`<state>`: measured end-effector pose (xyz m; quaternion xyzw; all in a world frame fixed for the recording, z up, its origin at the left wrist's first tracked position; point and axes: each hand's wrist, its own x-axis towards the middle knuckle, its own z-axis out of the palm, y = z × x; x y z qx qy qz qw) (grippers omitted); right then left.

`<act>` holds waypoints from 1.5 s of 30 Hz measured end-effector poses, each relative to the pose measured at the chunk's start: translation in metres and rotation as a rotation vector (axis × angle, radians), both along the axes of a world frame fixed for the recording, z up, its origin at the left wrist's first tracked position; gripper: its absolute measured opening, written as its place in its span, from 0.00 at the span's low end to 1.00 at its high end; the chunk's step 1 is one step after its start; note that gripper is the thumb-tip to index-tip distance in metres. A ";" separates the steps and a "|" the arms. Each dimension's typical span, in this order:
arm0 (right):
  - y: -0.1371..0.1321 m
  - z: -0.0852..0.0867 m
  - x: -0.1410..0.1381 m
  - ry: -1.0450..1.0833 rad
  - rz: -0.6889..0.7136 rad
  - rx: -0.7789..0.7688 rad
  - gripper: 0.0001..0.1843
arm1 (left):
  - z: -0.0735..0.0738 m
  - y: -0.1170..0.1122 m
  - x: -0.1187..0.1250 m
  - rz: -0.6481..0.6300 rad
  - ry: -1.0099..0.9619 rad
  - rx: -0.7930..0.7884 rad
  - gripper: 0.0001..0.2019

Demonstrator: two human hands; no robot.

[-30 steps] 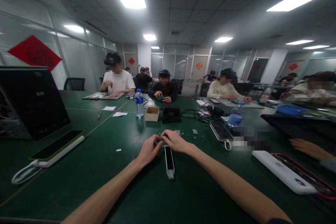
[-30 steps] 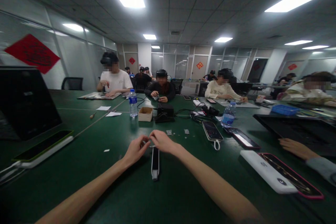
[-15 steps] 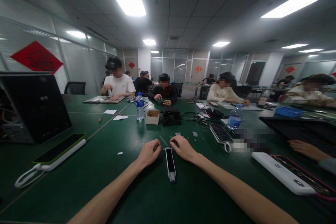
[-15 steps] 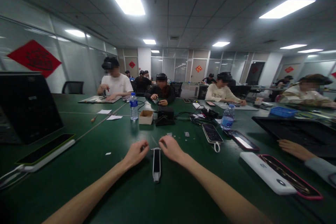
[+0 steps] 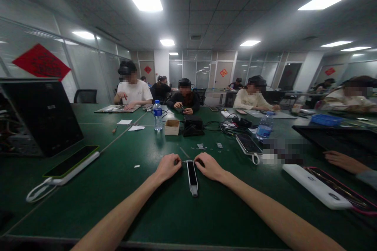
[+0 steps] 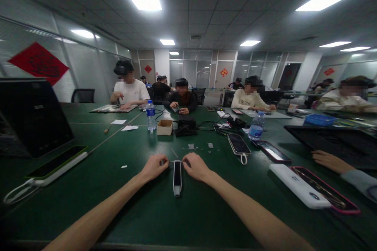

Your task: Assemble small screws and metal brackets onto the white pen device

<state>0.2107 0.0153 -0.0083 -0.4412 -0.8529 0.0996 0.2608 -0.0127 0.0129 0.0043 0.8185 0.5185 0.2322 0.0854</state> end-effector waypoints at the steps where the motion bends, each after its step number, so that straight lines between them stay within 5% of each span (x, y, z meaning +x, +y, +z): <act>1: 0.000 0.000 0.000 -0.003 -0.003 0.004 0.09 | 0.001 -0.001 0.000 -0.006 -0.004 -0.002 0.09; 45: -0.001 0.001 0.003 0.020 0.040 0.007 0.10 | -0.006 0.007 -0.001 -0.075 -0.252 -0.109 0.07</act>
